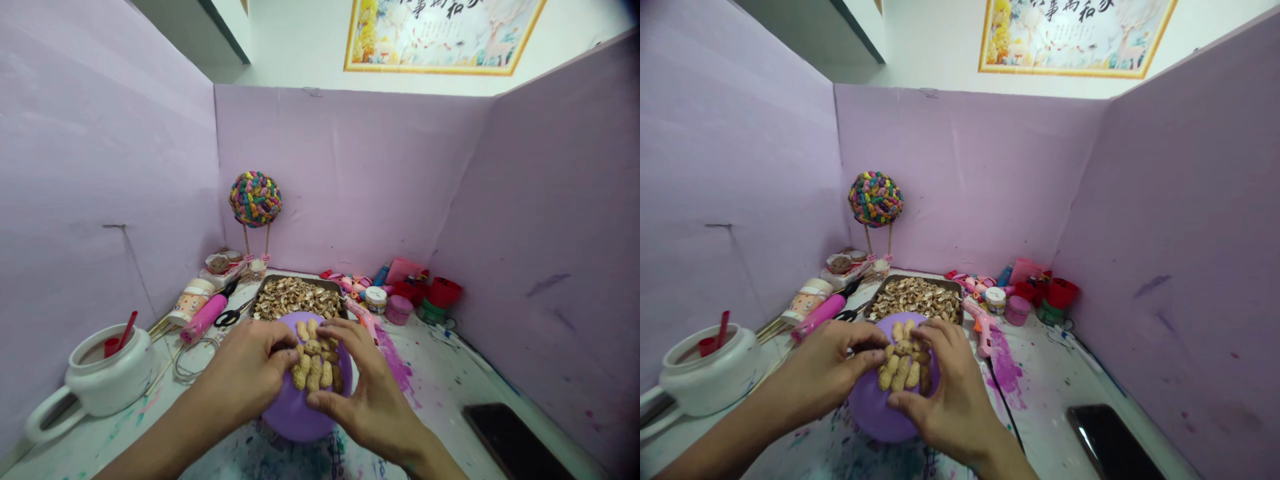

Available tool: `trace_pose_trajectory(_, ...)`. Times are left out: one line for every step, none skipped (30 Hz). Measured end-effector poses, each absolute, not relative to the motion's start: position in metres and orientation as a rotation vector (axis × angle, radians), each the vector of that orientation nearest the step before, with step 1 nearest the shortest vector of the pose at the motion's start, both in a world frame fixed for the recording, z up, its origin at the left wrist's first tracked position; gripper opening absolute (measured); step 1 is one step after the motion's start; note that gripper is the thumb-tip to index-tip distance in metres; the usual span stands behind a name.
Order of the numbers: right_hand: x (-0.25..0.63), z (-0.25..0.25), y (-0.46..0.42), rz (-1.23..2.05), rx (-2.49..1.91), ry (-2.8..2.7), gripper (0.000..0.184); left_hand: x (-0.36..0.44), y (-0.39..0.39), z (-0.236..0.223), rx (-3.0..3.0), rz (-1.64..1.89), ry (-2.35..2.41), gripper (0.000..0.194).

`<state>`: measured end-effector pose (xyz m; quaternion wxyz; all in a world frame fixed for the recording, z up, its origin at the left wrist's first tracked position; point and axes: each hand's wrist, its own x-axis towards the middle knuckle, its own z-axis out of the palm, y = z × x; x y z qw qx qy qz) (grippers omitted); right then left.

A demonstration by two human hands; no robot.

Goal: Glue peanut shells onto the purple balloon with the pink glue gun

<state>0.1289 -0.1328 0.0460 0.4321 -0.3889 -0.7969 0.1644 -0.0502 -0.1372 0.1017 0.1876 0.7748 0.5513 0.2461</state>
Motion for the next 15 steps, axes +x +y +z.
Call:
trace_pose_trajectory(0.1289, 0.0457, -0.1329, 0.407, -0.968, -1.984, 0.058, -0.0501, -0.1377, 0.1011, 2.194, 0.705, 1.545, 0.02)
trace_pose_trajectory(0.129, 0.0454, -0.1329, 0.405, -0.967, -1.984, 0.058, -0.05, -0.1381, 0.1004, 2.205, 0.717, 1.54, 0.021)
trace_pose_trajectory(0.129, 0.0452, -0.1329, 0.402, -0.967, -1.981, 0.058, -0.0497, -0.1384, 0.0999, 2.213, 0.726, 1.537, 0.021)
trace_pose_trajectory(0.1292, 0.0451, -0.1327, 0.402, -0.967, -1.98, 0.057, -0.0495, -0.1385, 0.0995, 2.215, 0.731, 1.537, 0.02)
trace_pose_trajectory(0.1293, 0.045, -0.1324, 0.402, -0.968, -1.977, 0.057, -0.0492, -0.1383, 0.0991, 2.211, 0.734, 1.542, 0.018)
trace_pose_trajectory(0.1294, 0.0451, -0.1321, 0.401, -0.969, -1.974, 0.057, -0.0489, -0.1377, 0.0988, 2.203, 0.738, 1.554, 0.016)
trace_pose_trajectory(0.1294, 0.0452, -0.1317, 0.401, -0.969, -1.972, 0.057, -0.0487, -0.137, 0.0984, 2.194, 0.74, 1.567, 0.014)
trace_pose_trajectory(0.1295, 0.0453, -0.1313, 0.402, -0.966, -1.971, 0.056, -0.0486, -0.1361, 0.0979, 2.186, 0.739, 1.579, 0.012)
trace_pose_trajectory(0.1295, 0.0454, -0.1309, 0.404, -0.962, -1.969, 0.056, -0.0486, -0.1352, 0.0974, 2.18, 0.735, 1.584, 0.011)
trace_pose_trajectory(0.1296, 0.0454, -0.1305, 0.406, -0.96, -1.969, 0.057, -0.0486, -0.1344, 0.0967, 2.179, 0.729, 1.582, 0.01)
trace_pose_trajectory(0.1297, 0.0453, -0.1302, 0.408, -0.96, -1.969, 0.057, -0.0487, -0.1337, 0.096, 2.183, 0.724, 1.574, 0.011)
trace_pose_trajectory(0.1298, 0.0451, -0.1299, 0.411, -0.963, -1.971, 0.057, -0.0489, -0.1332, 0.0953, 2.191, 0.719, 1.56, 0.011)
trace_pose_trajectory(0.13, 0.0448, -0.1296, 0.413, -0.968, -1.971, 0.058, -0.0491, -0.1328, 0.0947, 2.199, 0.715, 1.547, 0.012)
trace_pose_trajectory(0.1303, 0.0444, -0.1294, 0.412, -0.97, -1.972, 0.058, -0.0493, -0.1327, 0.0945, 2.208, 0.716, 1.539, 0.012)
trace_pose_trajectory(0.1307, 0.044, -0.1292, 0.411, -0.97, -1.974, 0.059, -0.0496, -0.1328, 0.0945, 2.221, 0.716, 1.531, 0.013)
